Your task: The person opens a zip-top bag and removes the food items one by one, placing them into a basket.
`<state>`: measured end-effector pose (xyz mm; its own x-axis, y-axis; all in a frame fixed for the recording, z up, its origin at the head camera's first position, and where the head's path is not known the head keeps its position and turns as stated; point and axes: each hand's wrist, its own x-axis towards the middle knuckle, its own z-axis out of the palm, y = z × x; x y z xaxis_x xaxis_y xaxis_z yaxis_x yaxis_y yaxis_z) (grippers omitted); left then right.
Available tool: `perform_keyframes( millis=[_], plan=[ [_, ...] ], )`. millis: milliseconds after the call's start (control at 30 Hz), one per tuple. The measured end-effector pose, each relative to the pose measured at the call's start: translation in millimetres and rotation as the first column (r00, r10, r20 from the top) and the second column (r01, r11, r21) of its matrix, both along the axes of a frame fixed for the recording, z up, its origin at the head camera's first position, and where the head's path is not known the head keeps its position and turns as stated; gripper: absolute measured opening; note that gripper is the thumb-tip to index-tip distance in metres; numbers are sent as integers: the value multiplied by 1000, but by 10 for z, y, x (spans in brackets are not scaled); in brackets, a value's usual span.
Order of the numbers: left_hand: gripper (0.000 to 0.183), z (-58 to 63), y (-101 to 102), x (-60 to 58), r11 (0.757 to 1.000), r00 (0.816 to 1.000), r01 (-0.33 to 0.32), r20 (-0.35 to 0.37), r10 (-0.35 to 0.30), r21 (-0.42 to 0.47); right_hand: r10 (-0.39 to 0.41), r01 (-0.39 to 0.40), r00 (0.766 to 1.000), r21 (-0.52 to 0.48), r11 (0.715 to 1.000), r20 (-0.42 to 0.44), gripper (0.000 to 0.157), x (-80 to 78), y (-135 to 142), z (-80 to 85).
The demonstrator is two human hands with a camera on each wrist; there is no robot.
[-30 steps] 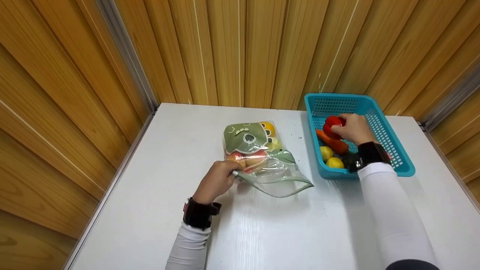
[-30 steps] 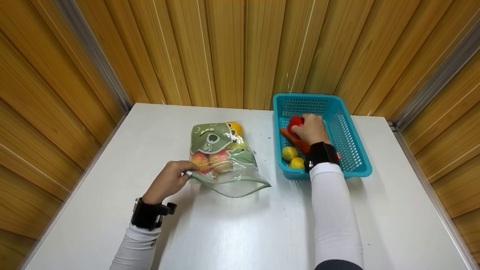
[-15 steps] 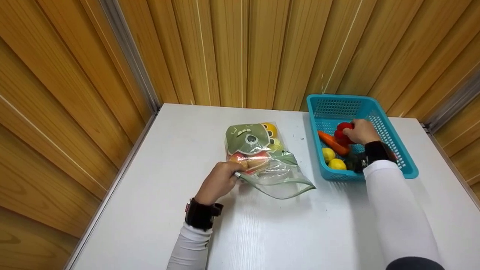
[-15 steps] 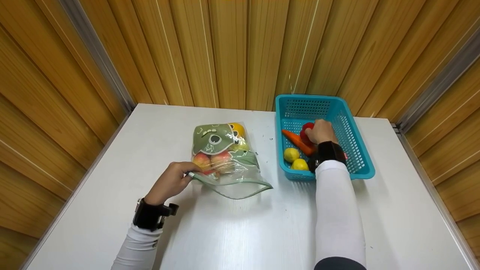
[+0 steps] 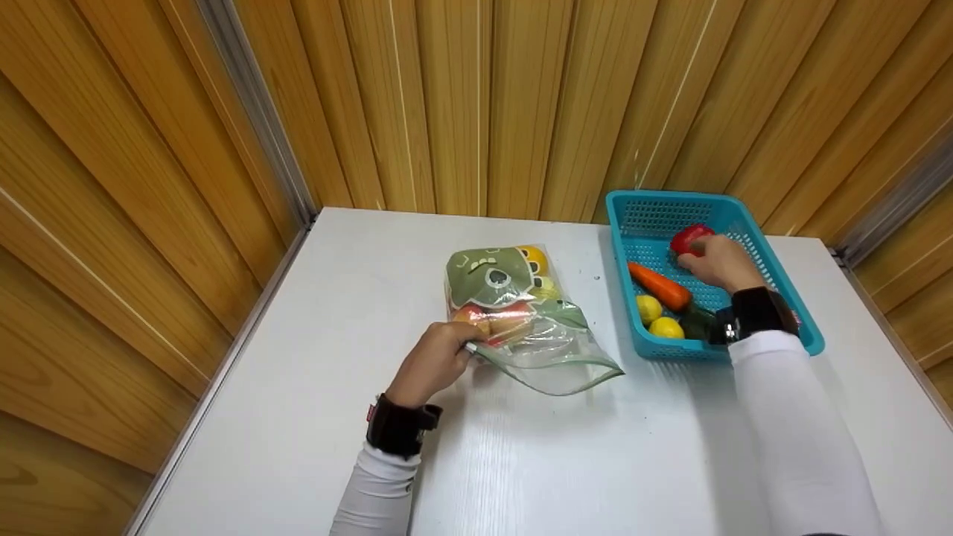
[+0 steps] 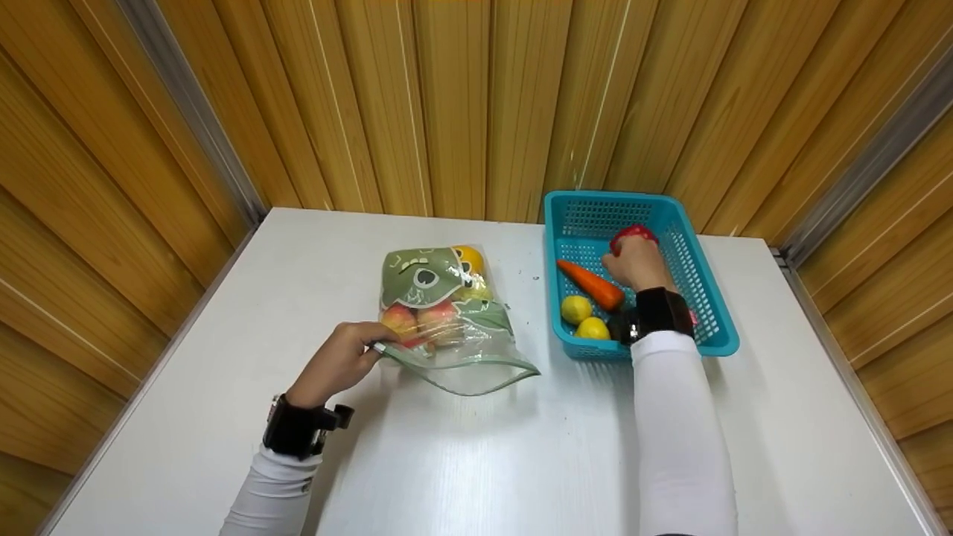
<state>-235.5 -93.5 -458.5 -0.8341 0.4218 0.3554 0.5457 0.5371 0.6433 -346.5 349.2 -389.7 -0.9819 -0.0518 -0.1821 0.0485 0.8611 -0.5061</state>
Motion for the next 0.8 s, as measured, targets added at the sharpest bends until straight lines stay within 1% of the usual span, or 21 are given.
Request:
perform_keyframes(
  millis=[100, 167, 233, 300, 333, 400, 533, 600, 633, 667, 800],
  plan=[
    [30, -4, -2, 5, 1000, 1000, 1, -7, -1, -3, 29, -29, 997, 2, 1000, -67, 57, 84, -105, 68],
    [28, -4, 0, 9, 1000, 1000, 1, -13, -1, -6, 39, -41, 990, -11, 999, -135, 54, 170, -198, 123],
    [28, -3, 1, 10, 1000, 1000, 1, -16, -1, -7, 41, -49, 974, -31, 998, -223, 52, 284, -310, 183],
    [27, -1, 2, 9, 1000, 1000, 2, -17, -2, -8, 47, -67, 945, -50, 996, -324, 49, 414, -435, 240],
    [26, -1, 4, 7, 1000, 1000, 2, -18, -2, -9, 52, -81, 926, -64, 995, -373, 48, 484, -500, 265],
    [26, 2, 5, 3, 1000, 1000, 1, -16, -1, -9, 57, -106, 879, -77, 991, -474, 45, 620, -631, 303],
    [24, 4, 10, -4, 1000, 1000, -1, -21, 1, -13, 60, -163, 762, -101, 981, -645, 42, 859, -865, 313],
    [26, 1, 11, -6, 1000, 1000, 0, -25, -1, -14, 63, -189, 701, -100, 977, -710, 42, 960, -959, 285],
    [27, -2, 12, -9, 1000, 1000, 3, -31, -3, -14, 61, -203, 677, -106, 973, -733, 42, 1006, -1000, 267],
    [28, -1, 13, -9, 1000, 999, 7, -37, -8, -12, 59, -216, 656, -113, 970, -753, 42, 1049, -1040, 248],
    [29, -6, 12, -9, 1000, 999, 22, -37, -22, 3, 65, -277, 589, -126, 953, -806, 42, 1210, -1180, 145]
  ],
)
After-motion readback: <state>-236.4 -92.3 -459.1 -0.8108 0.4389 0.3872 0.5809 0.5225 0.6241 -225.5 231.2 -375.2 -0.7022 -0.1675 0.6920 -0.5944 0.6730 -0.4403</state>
